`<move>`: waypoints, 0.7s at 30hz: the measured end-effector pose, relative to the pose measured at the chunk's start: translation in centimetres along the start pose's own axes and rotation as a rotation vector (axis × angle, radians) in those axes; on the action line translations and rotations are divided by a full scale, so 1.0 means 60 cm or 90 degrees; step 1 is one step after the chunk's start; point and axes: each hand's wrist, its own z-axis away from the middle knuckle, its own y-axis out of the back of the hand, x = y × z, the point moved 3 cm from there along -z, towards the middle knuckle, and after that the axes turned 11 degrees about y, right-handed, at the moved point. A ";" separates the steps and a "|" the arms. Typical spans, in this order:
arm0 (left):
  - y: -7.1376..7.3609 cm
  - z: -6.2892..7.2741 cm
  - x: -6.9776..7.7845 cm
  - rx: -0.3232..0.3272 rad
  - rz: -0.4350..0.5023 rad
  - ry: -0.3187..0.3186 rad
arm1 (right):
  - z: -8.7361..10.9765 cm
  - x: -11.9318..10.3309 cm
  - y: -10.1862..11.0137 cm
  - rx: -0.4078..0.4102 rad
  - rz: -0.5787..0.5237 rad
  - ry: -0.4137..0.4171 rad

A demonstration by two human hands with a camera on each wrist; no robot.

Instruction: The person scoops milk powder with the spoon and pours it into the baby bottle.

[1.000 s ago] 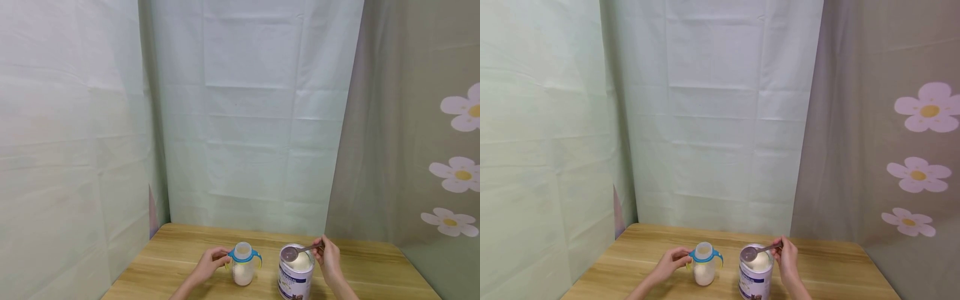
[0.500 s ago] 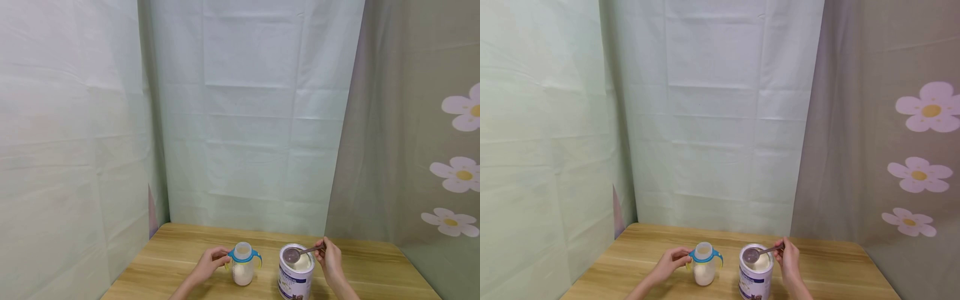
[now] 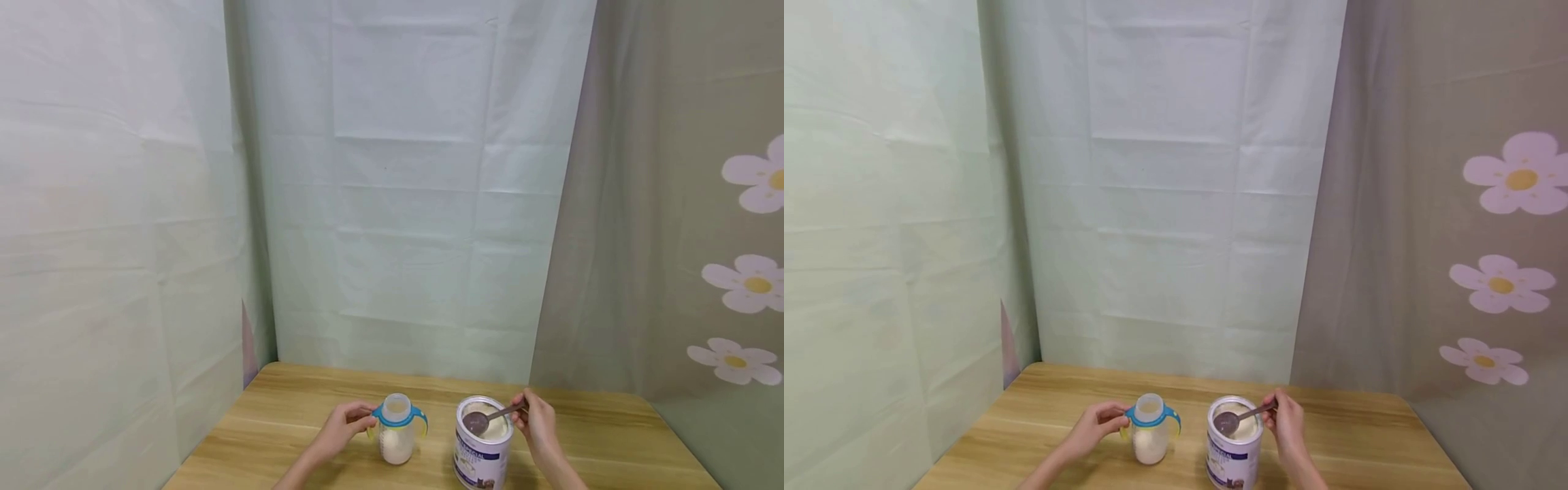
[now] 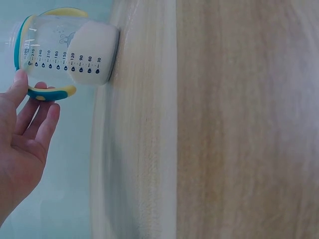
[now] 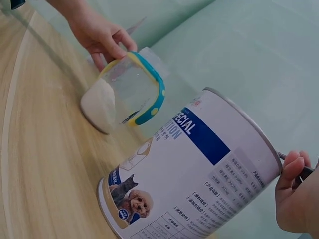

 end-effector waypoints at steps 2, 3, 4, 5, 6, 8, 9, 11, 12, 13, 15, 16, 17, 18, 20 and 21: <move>0.000 0.000 0.001 0.000 -0.001 -0.002 | -0.001 0.001 0.000 -0.007 0.006 0.000; 0.000 0.000 0.001 0.001 -0.002 -0.003 | -0.001 0.002 0.000 -0.010 0.008 0.000; 0.000 -0.001 0.001 0.002 -0.003 -0.005 | -0.002 0.002 0.000 -0.012 0.010 -0.001; 0.000 -0.001 0.002 0.004 -0.005 -0.006 | -0.002 0.002 0.000 -0.012 0.011 -0.001; 0.000 -0.002 0.003 0.005 -0.005 -0.007 | -0.003 0.002 0.000 -0.013 0.012 -0.001; 0.000 -0.003 0.004 0.009 -0.009 -0.008 | -0.004 0.001 0.001 -0.015 0.013 -0.002; 0.001 -0.004 0.004 0.010 -0.011 -0.008 | -0.004 0.000 0.001 -0.016 0.014 -0.002; 0.001 -0.004 0.003 0.011 -0.014 -0.009 | -0.004 -0.001 0.001 -0.014 0.013 -0.005; 0.001 -0.004 0.003 0.011 -0.015 -0.010 | -0.003 -0.001 0.001 -0.014 0.013 -0.007; 0.001 -0.004 0.002 0.011 -0.015 -0.011 | -0.003 -0.001 0.001 -0.014 0.012 -0.008; 0.000 -0.004 0.001 0.010 -0.014 -0.013 | -0.002 0.000 0.001 -0.012 0.015 -0.011; 0.000 -0.004 0.000 0.009 -0.013 -0.012 | -0.001 0.001 0.002 -0.010 0.018 -0.013; 0.000 -0.004 0.000 0.009 -0.012 -0.010 | 0.000 0.001 0.002 -0.010 0.021 -0.013; 0.000 -0.003 -0.001 0.008 -0.011 -0.009 | 0.000 0.001 0.002 -0.008 0.025 -0.014; 0.000 -0.004 -0.002 0.007 -0.009 -0.003 | 0.001 0.002 0.003 -0.006 0.033 -0.017; 0.000 -0.004 -0.002 0.006 -0.007 -0.001 | 0.002 0.002 0.003 -0.006 0.035 -0.018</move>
